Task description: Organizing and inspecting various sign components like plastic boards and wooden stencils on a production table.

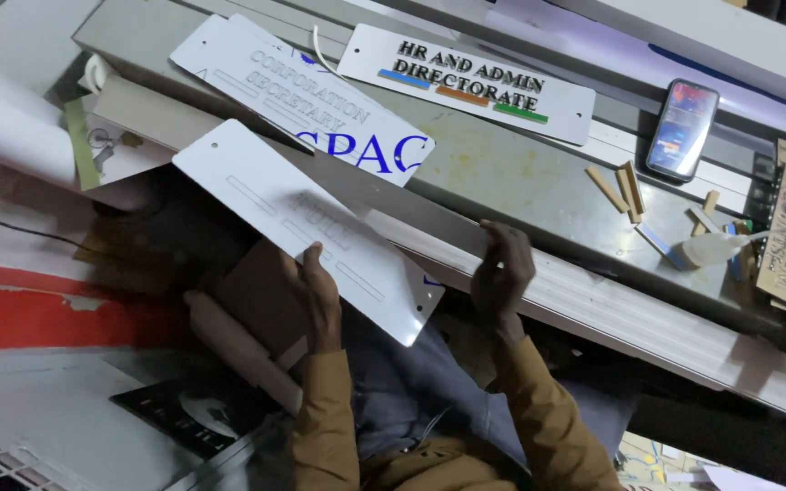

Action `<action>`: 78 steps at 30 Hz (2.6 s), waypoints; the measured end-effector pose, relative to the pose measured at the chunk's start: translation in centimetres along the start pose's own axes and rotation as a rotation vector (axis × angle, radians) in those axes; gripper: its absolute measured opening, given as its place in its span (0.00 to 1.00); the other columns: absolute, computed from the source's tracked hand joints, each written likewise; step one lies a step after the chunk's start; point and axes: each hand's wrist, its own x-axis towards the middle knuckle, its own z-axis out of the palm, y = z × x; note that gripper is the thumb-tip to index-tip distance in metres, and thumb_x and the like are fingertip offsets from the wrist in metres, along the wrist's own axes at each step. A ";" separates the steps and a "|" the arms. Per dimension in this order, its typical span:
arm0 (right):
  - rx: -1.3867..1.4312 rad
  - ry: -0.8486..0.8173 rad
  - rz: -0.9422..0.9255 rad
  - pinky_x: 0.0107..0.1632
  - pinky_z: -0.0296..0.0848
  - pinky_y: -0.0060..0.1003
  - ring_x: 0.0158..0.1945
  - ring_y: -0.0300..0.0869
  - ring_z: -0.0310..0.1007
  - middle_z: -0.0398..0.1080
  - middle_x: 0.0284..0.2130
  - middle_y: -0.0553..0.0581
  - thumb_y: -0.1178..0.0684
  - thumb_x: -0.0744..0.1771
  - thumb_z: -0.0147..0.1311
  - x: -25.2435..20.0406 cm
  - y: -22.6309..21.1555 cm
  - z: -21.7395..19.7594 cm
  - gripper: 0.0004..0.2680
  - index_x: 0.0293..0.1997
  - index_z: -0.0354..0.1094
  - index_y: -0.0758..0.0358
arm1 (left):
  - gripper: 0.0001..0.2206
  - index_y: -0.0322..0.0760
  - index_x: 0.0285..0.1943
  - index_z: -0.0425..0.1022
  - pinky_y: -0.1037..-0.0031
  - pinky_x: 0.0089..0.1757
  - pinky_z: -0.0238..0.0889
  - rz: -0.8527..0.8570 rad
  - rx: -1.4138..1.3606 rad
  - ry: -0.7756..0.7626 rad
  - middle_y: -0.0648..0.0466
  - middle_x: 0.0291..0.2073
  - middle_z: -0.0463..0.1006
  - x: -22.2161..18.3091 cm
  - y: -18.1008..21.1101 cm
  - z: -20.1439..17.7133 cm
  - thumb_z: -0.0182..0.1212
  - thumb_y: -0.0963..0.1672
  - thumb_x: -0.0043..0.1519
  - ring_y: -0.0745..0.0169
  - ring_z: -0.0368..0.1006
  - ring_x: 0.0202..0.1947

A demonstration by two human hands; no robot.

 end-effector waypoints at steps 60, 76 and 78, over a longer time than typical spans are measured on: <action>-0.078 -1.038 0.193 0.76 0.53 0.76 0.78 0.68 0.63 0.74 0.66 0.70 0.33 0.70 0.63 2.7 -0.8 -0.6 0.33 0.83 0.61 0.60 | 0.32 0.29 0.80 0.65 0.39 0.70 0.48 -0.072 -0.421 0.174 0.33 0.63 0.67 0.5 -6.2 5.0 0.72 0.43 0.67 0.41 0.63 0.68; -0.264 -0.271 0.370 0.74 0.68 0.62 0.73 0.68 0.70 0.72 0.64 0.72 0.49 0.74 0.64 4.2 6.6 -15.3 0.19 0.71 0.72 0.74 | 0.33 0.46 0.92 0.49 0.37 0.72 0.57 -0.134 -0.655 -0.419 0.35 0.81 0.55 -11.5 -4.2 16.4 0.60 0.44 0.78 0.37 0.58 0.79; -0.310 -0.203 0.407 0.75 0.67 0.62 0.72 0.66 0.72 0.76 0.63 0.72 0.53 0.74 0.64 3.6 6.9 -16.0 0.15 0.68 0.76 0.73 | 0.33 0.46 0.91 0.49 0.35 0.73 0.55 -0.109 -0.562 -0.515 0.37 0.82 0.54 -12.4 -5.3 17.1 0.60 0.47 0.77 0.33 0.55 0.81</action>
